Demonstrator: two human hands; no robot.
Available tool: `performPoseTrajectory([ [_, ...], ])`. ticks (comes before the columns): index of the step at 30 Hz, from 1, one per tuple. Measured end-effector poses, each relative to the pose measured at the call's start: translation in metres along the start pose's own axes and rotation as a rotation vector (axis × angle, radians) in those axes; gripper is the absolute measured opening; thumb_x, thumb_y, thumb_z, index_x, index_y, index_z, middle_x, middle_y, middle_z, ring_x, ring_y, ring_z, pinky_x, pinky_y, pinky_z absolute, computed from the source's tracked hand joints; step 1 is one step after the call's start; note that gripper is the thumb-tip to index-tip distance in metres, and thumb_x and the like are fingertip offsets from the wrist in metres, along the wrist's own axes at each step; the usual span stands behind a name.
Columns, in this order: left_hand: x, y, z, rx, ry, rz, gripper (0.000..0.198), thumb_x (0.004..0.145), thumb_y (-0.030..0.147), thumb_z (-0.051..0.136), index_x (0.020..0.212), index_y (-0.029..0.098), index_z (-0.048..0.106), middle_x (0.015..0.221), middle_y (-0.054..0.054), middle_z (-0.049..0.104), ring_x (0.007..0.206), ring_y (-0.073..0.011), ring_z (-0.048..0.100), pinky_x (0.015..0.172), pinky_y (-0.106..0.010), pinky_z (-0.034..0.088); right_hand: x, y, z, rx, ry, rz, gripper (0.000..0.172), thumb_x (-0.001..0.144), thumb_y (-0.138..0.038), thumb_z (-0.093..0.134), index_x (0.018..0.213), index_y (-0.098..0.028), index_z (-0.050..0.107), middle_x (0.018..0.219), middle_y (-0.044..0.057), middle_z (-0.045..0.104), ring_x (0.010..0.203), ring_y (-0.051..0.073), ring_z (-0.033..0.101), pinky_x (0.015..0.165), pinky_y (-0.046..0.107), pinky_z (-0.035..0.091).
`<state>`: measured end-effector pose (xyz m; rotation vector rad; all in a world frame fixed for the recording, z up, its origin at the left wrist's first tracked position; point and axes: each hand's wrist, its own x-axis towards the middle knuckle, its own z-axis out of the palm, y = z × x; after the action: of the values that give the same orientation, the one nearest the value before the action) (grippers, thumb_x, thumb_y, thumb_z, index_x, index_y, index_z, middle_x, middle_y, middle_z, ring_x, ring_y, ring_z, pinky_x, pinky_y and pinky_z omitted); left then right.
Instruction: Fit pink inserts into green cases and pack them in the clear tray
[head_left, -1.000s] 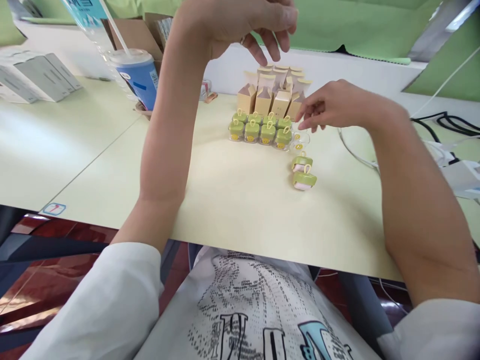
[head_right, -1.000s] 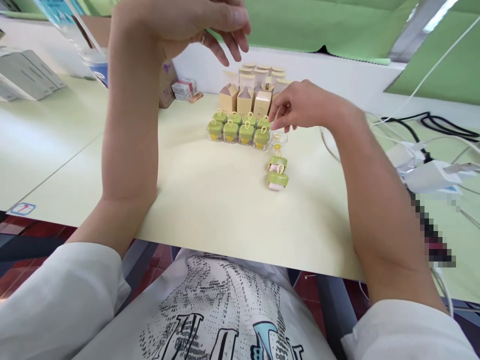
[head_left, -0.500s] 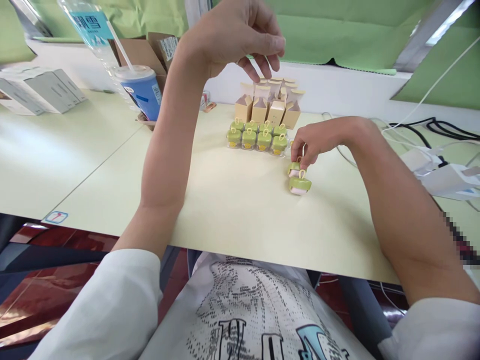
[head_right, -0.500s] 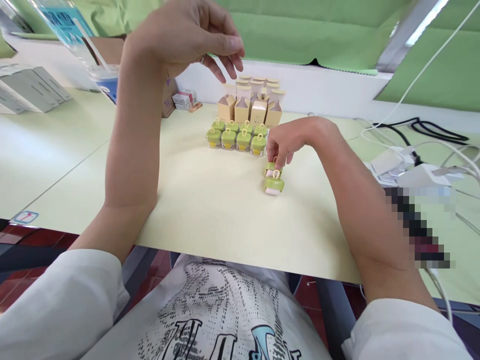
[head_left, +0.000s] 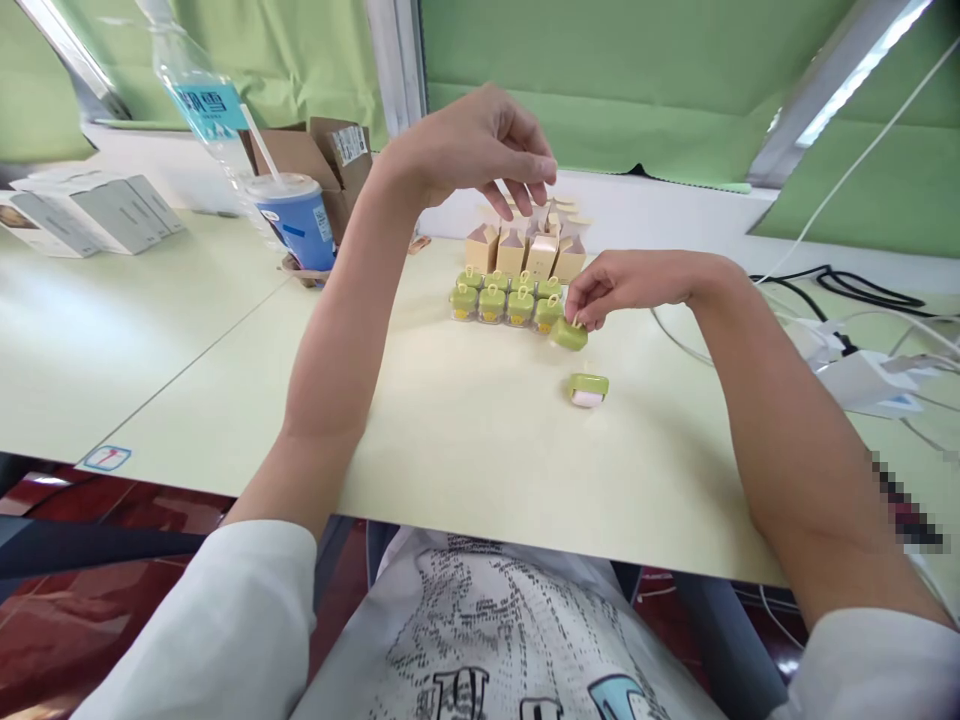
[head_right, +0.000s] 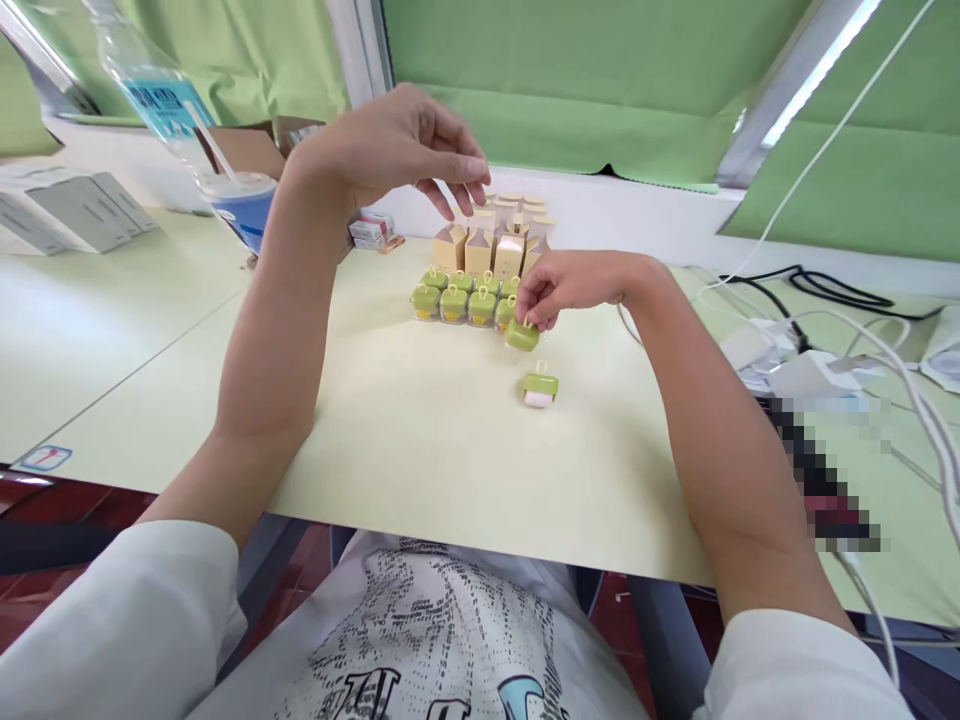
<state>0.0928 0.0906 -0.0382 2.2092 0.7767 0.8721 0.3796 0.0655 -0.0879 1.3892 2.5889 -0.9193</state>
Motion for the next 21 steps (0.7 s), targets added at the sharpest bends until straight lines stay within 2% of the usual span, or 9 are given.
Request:
performPoseTrajectory([
  [2,0.0,0.0,0.001,0.003,-0.046,-0.027,0.022,0.102,0.029,0.098,0.108,0.009,0.089,0.109,-0.017,0.089,0.093,-0.0247,0.085,0.087,-0.044,0.066,-0.006,-0.008,0.002,0.139,0.238,-0.065,0.042,0.083,-0.067,0.101,0.093,-0.031,0.084,0.095,0.005,0.085,0.096,0.033,0.085,0.103,0.058,0.073],
  [5,0.002,-0.003,0.002,0.008,-0.153,-0.022,0.049,0.087,0.052,0.109,0.112,0.014,0.09,0.112,-0.016,0.089,0.093,-0.0254,0.083,0.089,-0.045,0.065,-0.007,-0.018,0.008,0.421,0.587,-0.209,0.048,0.076,-0.064,0.108,0.093,-0.03,0.079,0.097,0.005,0.08,0.09,0.03,0.084,0.104,0.062,0.075],
  [6,0.002,-0.004,0.003,0.004,-0.166,-0.002,0.056,0.082,0.06,0.11,0.112,0.017,0.091,0.113,-0.015,0.089,0.094,-0.0258,0.082,0.089,-0.045,0.065,-0.005,-0.021,0.01,0.487,0.67,-0.251,0.052,0.071,-0.064,0.111,0.091,-0.03,0.077,0.099,0.005,0.079,0.089,0.03,0.084,0.103,0.062,0.075],
  [8,0.004,-0.008,0.003,-0.02,-0.112,0.036,0.059,0.071,0.067,0.112,0.106,0.024,0.091,0.113,-0.012,0.089,0.096,-0.0266,0.08,0.088,-0.045,0.066,-0.001,-0.027,0.014,0.551,0.775,-0.298,0.06,0.065,-0.068,0.113,0.088,-0.031,0.072,0.103,0.004,0.079,0.092,0.031,0.085,0.104,0.061,0.076],
  [11,0.006,-0.014,0.003,-0.047,0.056,0.032,0.047,0.066,0.058,0.113,0.097,0.031,0.09,0.107,-0.008,0.089,0.098,-0.026,0.078,0.087,-0.044,0.066,0.006,-0.032,0.017,0.552,0.844,-0.299,0.066,0.065,-0.076,0.107,0.091,-0.033,0.064,0.114,0.004,0.082,0.106,0.035,0.087,0.107,0.06,0.075],
  [14,0.006,-0.017,0.003,-0.039,0.043,0.003,0.043,0.066,0.059,0.112,0.09,0.03,0.092,0.103,-0.01,0.09,0.097,-0.0271,0.078,0.088,-0.047,0.065,0.009,-0.035,0.018,0.527,0.888,-0.287,0.065,0.07,-0.076,0.102,0.1,-0.035,0.061,0.123,0.004,0.083,0.116,0.036,0.085,0.107,0.06,0.073],
  [16,0.005,-0.016,0.005,-0.044,0.004,0.019,0.045,0.066,0.065,0.111,0.089,0.03,0.093,0.101,-0.011,0.091,0.096,-0.0291,0.078,0.088,-0.05,0.065,0.007,-0.035,0.018,0.479,0.887,-0.238,0.064,0.076,-0.078,0.096,0.116,-0.039,0.064,0.129,0.004,0.083,0.123,0.038,0.082,0.108,0.063,0.071],
  [19,0.003,-0.012,0.008,-0.019,0.04,0.083,0.039,0.069,0.067,0.106,0.087,0.035,0.093,0.099,-0.007,0.092,0.095,-0.0293,0.078,0.085,-0.049,0.064,0.005,-0.033,0.019,0.387,0.851,-0.169,0.077,0.084,-0.084,0.086,0.147,-0.049,0.06,0.135,0.005,0.083,0.135,0.04,0.077,0.111,0.066,0.067],
  [21,0.004,-0.011,0.01,0.011,0.074,0.119,0.034,0.068,0.062,0.106,0.086,0.037,0.093,0.1,-0.006,0.092,0.094,-0.0282,0.076,0.083,-0.047,0.062,0.004,-0.033,0.02,0.341,0.839,-0.178,0.087,0.085,-0.086,0.086,0.158,-0.052,0.054,0.139,0.005,0.082,0.141,0.04,0.074,0.115,0.065,0.065],
])
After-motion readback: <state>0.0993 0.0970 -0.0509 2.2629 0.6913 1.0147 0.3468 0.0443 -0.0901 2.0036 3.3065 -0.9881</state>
